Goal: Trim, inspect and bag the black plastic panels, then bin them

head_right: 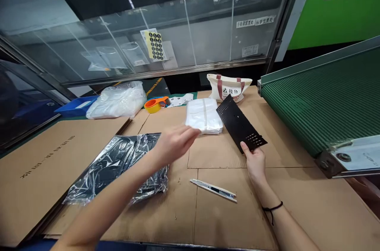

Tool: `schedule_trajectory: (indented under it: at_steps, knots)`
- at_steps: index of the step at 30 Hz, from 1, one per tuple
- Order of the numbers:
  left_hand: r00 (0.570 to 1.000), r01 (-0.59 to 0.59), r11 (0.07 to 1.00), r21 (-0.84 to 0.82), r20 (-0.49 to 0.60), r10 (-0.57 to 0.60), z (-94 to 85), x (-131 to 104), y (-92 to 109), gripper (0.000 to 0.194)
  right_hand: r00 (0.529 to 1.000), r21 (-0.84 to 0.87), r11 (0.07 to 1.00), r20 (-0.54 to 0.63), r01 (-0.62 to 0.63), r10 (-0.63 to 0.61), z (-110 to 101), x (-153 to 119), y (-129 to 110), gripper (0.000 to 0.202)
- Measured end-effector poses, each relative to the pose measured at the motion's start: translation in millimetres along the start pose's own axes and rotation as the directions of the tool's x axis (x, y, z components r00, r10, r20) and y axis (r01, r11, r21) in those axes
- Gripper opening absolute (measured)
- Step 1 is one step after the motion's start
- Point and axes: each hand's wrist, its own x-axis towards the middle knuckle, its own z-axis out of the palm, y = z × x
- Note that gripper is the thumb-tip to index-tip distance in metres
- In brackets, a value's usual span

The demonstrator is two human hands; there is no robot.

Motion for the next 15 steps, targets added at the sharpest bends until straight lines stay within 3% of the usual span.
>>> schedule_trajectory:
  at_steps: [2, 4, 7, 10, 15]
  knots:
    - [0.985, 0.037, 0.995, 0.098, 0.163, -0.053, 22.9, 20.9, -22.2, 0.022, 1.000, 0.004, 1.000, 0.011, -0.012, 0.012, 1.0, -1.1, -2.4, 0.050]
    - [0.973, 0.036, 0.989, 0.141, 0.219, -0.067, 47.8, 32.7, -40.2, 0.010, 0.999, 0.001, 1.000, 0.025, -0.021, 0.020, 2.2, -2.6, -4.9, 0.049]
    - [0.957, 0.028, 0.980, 0.196, 0.277, -0.083, 74.4, 36.3, -54.6, 0.008, 0.999, -0.003, 1.000, 0.045, -0.027, 0.027, 4.0, -5.2, -8.5, 0.047]
    - [0.944, 0.027, 0.975, 0.223, 0.316, -0.098, 81.8, 36.6, -57.5, 0.016, 0.998, 0.000, 1.000, 0.063, -0.030, 0.030, 4.9, -7.2, -11.8, 0.048]
    - [0.926, 0.073, 0.972, 0.222, 0.346, -0.149, 75.9, 51.0, -62.7, 0.020, 0.996, -0.005, 1.000, 0.080, -0.029, 0.029, 4.7, -10.2, -19.0, 0.049]
